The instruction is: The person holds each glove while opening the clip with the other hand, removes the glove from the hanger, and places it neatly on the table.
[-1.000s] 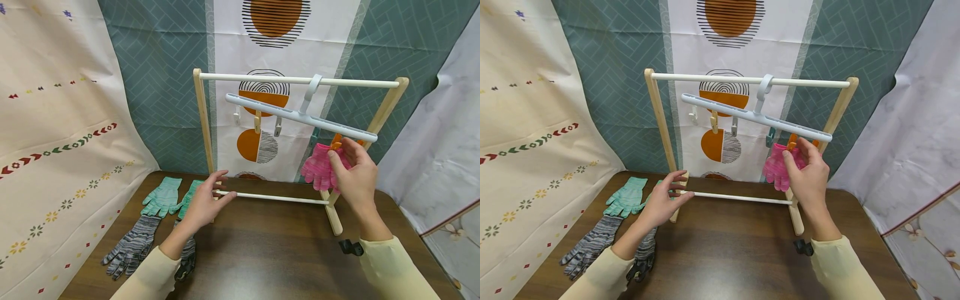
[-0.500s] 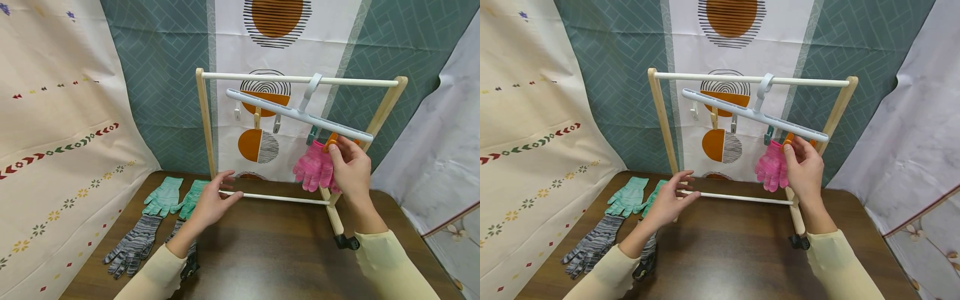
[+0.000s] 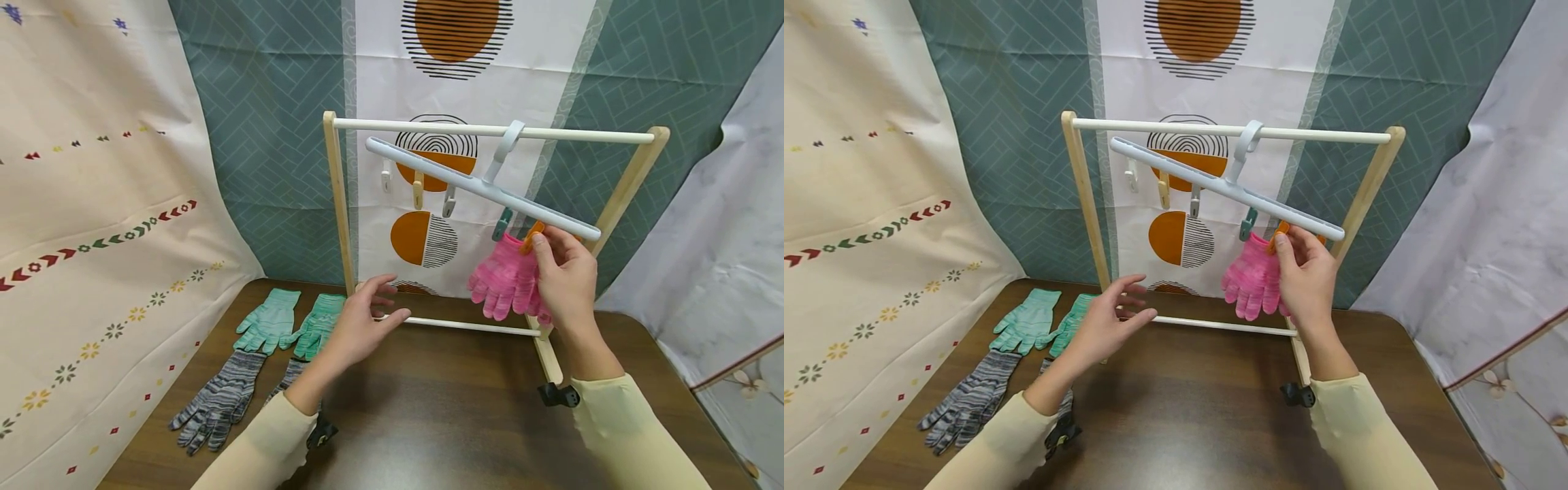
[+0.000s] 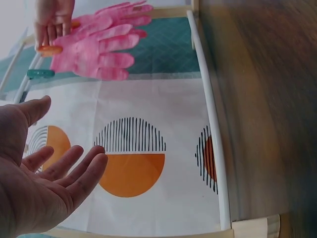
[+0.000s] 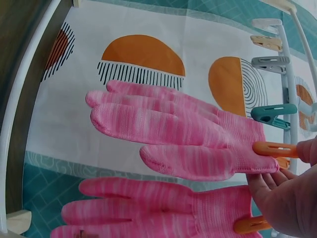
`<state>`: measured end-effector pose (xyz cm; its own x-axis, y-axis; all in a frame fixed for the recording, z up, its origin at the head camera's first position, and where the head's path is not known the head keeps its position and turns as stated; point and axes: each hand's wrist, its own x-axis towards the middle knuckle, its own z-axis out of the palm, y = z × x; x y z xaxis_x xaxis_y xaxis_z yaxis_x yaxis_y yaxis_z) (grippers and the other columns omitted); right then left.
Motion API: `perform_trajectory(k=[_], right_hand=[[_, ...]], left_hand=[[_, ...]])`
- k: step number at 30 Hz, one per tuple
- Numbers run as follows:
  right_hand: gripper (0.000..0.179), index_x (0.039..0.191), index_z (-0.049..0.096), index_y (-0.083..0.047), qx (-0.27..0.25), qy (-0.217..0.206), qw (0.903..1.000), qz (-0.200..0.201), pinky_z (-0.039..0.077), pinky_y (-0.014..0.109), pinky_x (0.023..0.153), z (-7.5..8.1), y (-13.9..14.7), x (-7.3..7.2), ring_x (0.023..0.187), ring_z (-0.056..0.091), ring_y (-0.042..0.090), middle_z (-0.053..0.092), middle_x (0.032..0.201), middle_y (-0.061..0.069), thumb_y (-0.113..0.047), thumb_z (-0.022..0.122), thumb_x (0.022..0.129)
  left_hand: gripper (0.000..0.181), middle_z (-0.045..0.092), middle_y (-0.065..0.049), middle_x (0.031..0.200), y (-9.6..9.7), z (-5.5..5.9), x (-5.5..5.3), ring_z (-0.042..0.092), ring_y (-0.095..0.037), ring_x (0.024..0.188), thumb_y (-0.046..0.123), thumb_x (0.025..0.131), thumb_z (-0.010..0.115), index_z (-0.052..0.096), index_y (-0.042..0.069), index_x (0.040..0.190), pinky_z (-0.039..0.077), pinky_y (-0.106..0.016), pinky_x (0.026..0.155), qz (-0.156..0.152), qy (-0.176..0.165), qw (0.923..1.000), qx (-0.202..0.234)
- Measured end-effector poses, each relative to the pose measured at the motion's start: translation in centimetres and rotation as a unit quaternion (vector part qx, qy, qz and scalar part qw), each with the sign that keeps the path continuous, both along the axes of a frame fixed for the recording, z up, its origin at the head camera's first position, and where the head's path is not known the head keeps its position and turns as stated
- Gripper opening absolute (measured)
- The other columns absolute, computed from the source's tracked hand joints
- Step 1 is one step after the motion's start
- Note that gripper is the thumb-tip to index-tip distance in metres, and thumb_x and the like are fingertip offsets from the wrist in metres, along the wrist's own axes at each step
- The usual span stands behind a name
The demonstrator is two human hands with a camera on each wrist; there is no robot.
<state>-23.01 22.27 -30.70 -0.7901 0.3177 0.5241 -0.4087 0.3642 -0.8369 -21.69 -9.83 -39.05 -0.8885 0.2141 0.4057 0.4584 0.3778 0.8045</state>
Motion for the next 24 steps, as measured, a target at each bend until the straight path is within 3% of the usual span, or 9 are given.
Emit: perform_trajectory(k=[6, 12, 15, 19, 24], right_hand=[[0.039, 0.138, 0.068, 0.001, 0.007, 0.021, 0.9996, 0.020, 0.052, 0.016, 0.085, 0.1, -0.7, 0.0, 0.103, 0.067, 0.007, 0.072, 0.126, 0.018, -0.023, 0.066, 0.107], [0.038, 0.138, 0.068, 0.000, 0.014, 0.023, 0.9991, 0.032, 0.052, 0.015, 0.078, 0.2, -1.3, 0.0, 0.100, 0.066, 0.007, 0.073, 0.125, 0.017, -0.022, 0.067, 0.107], [0.039, 0.138, 0.068, 0.000, 0.013, 0.020, 0.9990, 0.039, 0.052, 0.015, 0.080, 0.2, -1.7, 0.1, 0.101, 0.066, 0.009, 0.073, 0.124, 0.016, -0.023, 0.067, 0.107], [0.039, 0.137, 0.068, 0.001, 0.023, 0.021, 0.9989, 0.035, 0.052, 0.015, 0.088, 0.2, -1.9, 0.1, 0.104, 0.067, 0.008, 0.073, 0.124, 0.015, -0.024, 0.067, 0.107], [0.039, 0.137, 0.069, 0.001, 0.022, 0.024, 0.9990, 0.030, 0.053, 0.015, 0.086, 0.3, -2.1, 0.1, 0.103, 0.067, 0.008, 0.074, 0.124, 0.015, -0.023, 0.067, 0.107]], left_hand=[[0.062, 0.065, -0.008, 0.132, 1.1, 0.3, -0.5, 0.067, -0.036, 0.116, 0.021, 0.096, 0.083, 0.055, 0.013, 0.151, 0.056, -0.054, 0.098, -0.022, -0.003, 0.9995, 0.024], [0.061, 0.067, -0.002, 0.131, 2.4, 0.8, -1.0, 0.069, -0.025, 0.113, 0.025, 0.097, 0.082, 0.056, 0.017, 0.151, 0.058, -0.045, 0.097, -0.024, -0.011, 0.9993, 0.028], [0.060, 0.068, -0.001, 0.132, 3.1, 1.1, -1.4, 0.069, -0.022, 0.114, 0.026, 0.097, 0.082, 0.056, 0.017, 0.151, 0.058, -0.042, 0.098, -0.030, -0.010, 0.9988, 0.036], [0.059, 0.067, -0.004, 0.135, 4.2, 1.6, -2.2, 0.069, -0.026, 0.116, 0.026, 0.098, 0.080, 0.056, 0.016, 0.151, 0.056, -0.047, 0.101, -0.056, -0.012, 0.9969, 0.055], [0.059, 0.065, -0.007, 0.137, 5.5, 2.4, -2.9, 0.067, -0.024, 0.120, 0.024, 0.100, 0.078, 0.054, 0.014, 0.152, 0.055, -0.046, 0.103, -0.075, -0.006, 0.9953, 0.061]])
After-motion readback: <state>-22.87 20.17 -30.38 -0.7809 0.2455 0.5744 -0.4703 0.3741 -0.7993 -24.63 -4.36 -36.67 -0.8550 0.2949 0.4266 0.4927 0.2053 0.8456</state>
